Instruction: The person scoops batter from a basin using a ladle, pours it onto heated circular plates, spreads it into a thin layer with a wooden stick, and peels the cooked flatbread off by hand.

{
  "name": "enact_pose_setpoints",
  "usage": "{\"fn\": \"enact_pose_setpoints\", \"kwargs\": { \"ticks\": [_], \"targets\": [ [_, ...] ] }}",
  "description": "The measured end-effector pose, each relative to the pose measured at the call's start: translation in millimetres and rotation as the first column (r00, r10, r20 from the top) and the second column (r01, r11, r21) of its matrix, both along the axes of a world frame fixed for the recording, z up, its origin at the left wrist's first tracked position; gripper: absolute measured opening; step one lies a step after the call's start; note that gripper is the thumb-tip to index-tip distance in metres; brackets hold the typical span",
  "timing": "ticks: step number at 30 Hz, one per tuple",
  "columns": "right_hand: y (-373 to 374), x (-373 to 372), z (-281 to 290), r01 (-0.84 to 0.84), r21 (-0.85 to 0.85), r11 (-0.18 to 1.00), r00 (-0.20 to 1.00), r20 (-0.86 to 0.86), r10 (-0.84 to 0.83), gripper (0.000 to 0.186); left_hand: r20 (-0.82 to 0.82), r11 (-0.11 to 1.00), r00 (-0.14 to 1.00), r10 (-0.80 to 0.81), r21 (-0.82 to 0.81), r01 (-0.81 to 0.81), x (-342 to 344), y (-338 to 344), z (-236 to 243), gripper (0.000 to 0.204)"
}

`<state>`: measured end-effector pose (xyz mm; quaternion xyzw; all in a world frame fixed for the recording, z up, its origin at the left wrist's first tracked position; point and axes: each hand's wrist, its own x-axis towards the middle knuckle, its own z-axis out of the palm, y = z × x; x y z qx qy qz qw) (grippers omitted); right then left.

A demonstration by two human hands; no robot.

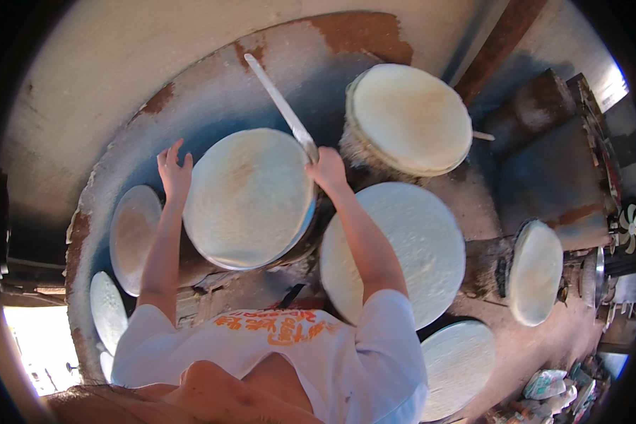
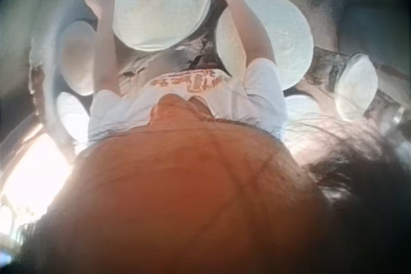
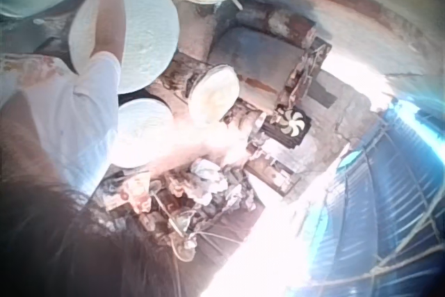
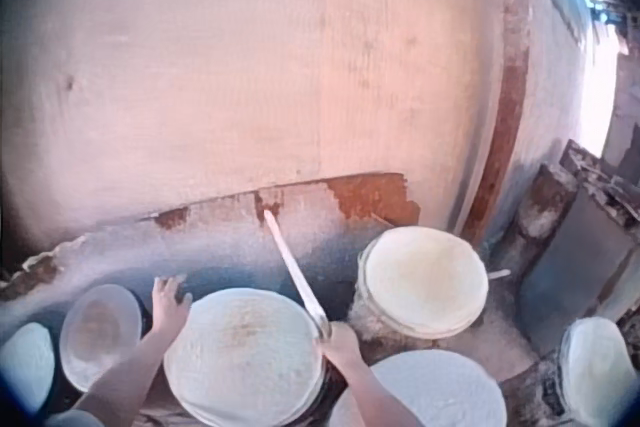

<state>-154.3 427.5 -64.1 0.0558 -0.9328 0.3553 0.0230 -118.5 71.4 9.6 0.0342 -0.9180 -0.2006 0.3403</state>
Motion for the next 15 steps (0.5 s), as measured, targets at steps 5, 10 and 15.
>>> {"fn": "enact_pose_setpoints", "kwargs": {
  "ticks": [5,10,15],
  "targets": [
    [-42.6,5.6,11.1,0.084,0.184,0.979,0.996,0.007,-0.087,0.026,0.104,0.976,0.994,0.036,0.208,-0.057,77.5,-31.6,-14.8,0.030],
    [-61.4,0.3,31.1,0.069,0.289,0.955,0.996,-0.077,-0.048,0.021,0.140,0.975,0.986,0.092,0.187,-0.118,113.8,-85.5,-12.8,0.023],
    [-81.6,30.3,47.9,0.124,0.166,0.978,0.929,-0.366,-0.056,0.014,0.153,0.973,0.988,-0.015,0.229,-0.021,77.3,-73.3,-13.9,0.019]
  ]
}}
